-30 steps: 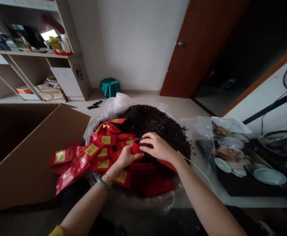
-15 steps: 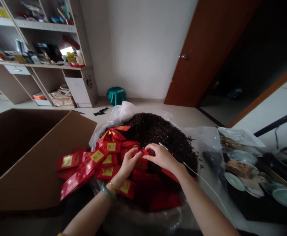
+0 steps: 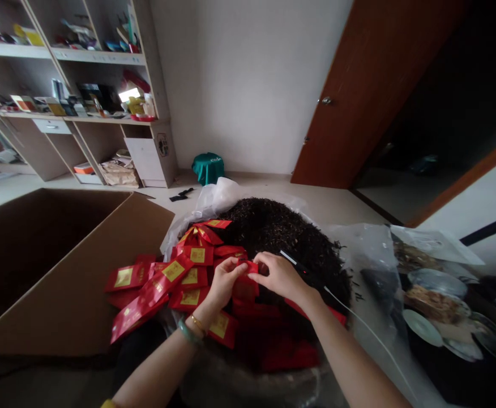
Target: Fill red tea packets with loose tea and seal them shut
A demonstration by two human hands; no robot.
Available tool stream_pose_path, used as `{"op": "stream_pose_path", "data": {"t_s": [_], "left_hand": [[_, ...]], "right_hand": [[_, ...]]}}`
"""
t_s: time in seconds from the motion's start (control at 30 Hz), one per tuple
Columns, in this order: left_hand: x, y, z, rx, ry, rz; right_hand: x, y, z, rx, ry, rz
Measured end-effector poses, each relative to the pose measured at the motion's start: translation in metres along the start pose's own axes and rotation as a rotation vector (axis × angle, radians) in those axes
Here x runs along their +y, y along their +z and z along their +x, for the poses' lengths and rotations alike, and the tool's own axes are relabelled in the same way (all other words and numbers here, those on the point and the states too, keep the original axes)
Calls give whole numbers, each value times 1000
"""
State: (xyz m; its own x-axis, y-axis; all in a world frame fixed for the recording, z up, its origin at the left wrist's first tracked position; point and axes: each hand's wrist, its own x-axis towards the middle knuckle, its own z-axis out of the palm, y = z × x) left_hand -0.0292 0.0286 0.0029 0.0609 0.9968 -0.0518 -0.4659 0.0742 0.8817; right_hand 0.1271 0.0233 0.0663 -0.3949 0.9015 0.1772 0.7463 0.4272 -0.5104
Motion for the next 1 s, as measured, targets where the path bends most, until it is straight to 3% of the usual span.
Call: {"op": "stream_pose_path", "data": {"t_s": [0.13,0.3,0.4,0.5,0.63,0.87,1.0], "left_hand": [[2,-2,0,-12,9,11],[1,-2,-1,-40,62,53],[6,-5,-2,-71,39,72],[11,-10,-5,-118,-18,225],[7,-14,-10,-62,-11,292],[-3,-17,-8,-132,94,520],[2,-22,-9,-196,131,697]], "right_hand": [[10,10,0,18,-81,177],[22,13,-5,-73,-113,137],[27,9,-8,-52,-131,125],[28,6,-8,-15,-144,189],[23,5,-8,-18,-112,214],[15,12,-14,-231,-86,-23],[13,18,-13,-193,-90,33]]}}
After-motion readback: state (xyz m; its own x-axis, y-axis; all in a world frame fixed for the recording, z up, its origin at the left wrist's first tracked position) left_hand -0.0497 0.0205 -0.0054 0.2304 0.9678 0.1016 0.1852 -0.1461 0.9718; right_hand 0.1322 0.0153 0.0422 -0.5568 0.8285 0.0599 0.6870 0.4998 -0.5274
